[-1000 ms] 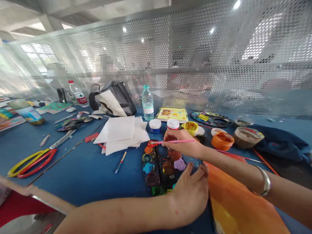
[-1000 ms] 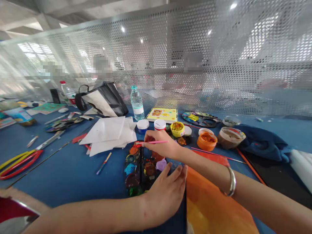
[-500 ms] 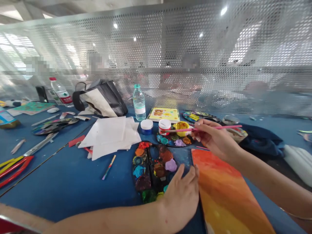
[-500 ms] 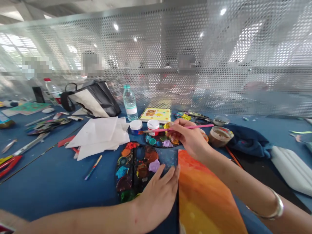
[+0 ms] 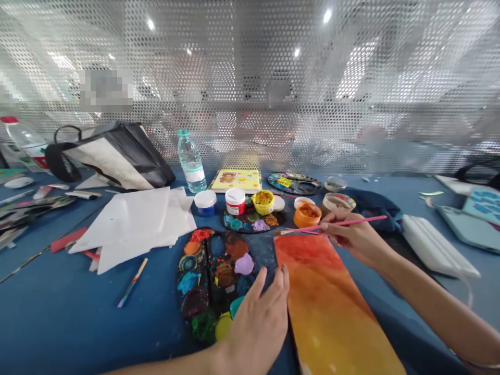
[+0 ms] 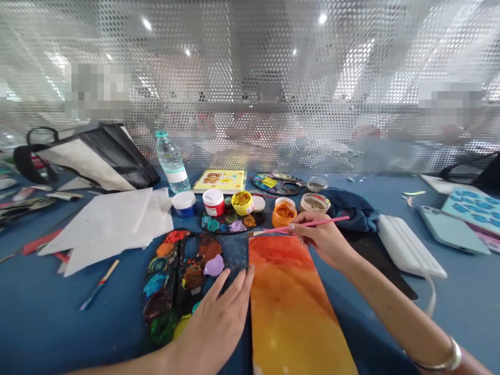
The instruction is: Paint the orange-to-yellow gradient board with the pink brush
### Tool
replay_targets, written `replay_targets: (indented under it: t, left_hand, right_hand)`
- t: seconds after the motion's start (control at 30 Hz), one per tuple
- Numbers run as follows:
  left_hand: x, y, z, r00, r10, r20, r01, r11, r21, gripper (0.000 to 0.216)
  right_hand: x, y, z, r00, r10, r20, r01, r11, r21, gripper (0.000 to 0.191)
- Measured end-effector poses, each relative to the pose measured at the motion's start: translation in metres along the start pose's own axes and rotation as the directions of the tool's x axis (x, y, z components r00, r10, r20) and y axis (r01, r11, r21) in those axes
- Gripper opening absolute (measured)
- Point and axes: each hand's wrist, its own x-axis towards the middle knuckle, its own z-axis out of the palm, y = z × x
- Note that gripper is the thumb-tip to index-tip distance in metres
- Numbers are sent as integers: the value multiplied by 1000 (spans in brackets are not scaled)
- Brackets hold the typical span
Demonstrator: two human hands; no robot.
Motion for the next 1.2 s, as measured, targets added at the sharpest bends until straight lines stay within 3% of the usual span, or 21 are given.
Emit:
replay_targets:
  t: [0.5,0.67,0.83,0.97,1.2]
  left_hand:
    - [-1,-1,2,997,37,66,-34,999,-37,43]
    - [1,-1,1,998,38,56,-37,999,-20,43]
    - [3,-2,-2,997,37,65,-36,999,-19,44]
    - [4,-4,-3,996,40,77,-39,999,-16,44]
    - [4,-3,-2,998,37,57,-36,999,-4,45]
  right_hand:
    - [2,14,0,998,-15,-59,20,996,81,28]
    - [2,15,2,1000,-23,-18,24,997,67,26]
    - [3,15,0,994,-56,-94,64,994,84,26]
    - [3,18,1,997,-73,-25,74,996,57,23]
    - [1,9,1,988,-103,-116,116,986,119,27]
